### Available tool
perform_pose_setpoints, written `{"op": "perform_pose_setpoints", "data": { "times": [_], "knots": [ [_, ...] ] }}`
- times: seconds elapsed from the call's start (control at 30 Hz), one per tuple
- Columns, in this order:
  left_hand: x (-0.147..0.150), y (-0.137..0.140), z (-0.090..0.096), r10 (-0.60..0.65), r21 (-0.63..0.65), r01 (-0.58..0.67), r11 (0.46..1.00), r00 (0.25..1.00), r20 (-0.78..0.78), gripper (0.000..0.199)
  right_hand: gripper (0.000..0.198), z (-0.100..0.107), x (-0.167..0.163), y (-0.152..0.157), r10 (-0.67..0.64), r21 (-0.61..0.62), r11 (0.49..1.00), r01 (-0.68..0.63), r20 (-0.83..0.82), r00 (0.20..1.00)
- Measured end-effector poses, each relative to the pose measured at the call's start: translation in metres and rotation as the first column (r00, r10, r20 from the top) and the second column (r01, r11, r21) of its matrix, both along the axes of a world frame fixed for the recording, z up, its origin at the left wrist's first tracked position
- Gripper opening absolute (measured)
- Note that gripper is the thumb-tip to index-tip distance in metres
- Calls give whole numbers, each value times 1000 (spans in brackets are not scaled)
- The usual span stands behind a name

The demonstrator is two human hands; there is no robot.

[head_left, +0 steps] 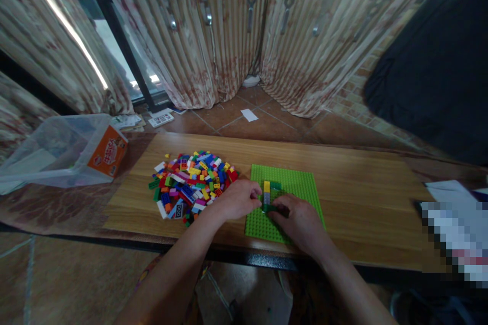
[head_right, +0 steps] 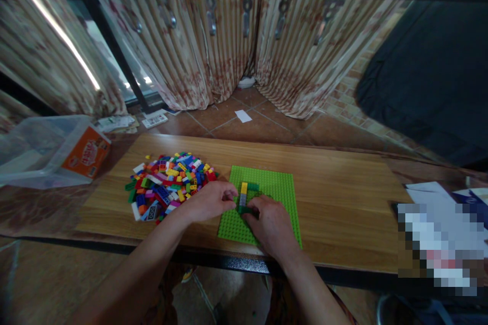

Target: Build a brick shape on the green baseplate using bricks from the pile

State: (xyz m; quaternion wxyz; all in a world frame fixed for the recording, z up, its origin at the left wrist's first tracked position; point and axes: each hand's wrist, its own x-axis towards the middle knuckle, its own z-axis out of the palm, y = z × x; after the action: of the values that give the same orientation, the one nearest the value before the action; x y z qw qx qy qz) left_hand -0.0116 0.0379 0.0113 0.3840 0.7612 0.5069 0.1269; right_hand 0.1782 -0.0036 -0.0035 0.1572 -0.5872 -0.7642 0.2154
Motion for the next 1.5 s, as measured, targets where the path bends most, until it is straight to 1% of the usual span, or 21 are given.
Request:
{"op": "perform_pose_setpoints", "data": {
  "times": [0.33,1.07,1.17,1.27,1.37,1.5],
  "knots": [
    [2,-2,3,0,39,1,999,999,-45,16,6,-1,1,0,3,0,1000,-3,-1,1000],
    [2,-2,4,-12,29,14,999,998,-56,18,8,0,0,0,20,11,1000,-20,36,999],
    [3,-2,4,-14,27,16,1000,998,-59,17,8,3,0,0,20,-3,1000,-20,13,1000],
    [3,-2,3,0,27,2,1000,998,-60,18,8,7,3,1,11,-39,999,-13,-45,999],
    [2,-2,3,-5,28,7,1000,998,-55,19,12,10,8,2,2,-73,997,-9,-95,995],
    [2,-1,2,-13,35,15,999,998,-63,17,17,9,12,4,-1,-84,996,-8,-104,995]
  ]
}}
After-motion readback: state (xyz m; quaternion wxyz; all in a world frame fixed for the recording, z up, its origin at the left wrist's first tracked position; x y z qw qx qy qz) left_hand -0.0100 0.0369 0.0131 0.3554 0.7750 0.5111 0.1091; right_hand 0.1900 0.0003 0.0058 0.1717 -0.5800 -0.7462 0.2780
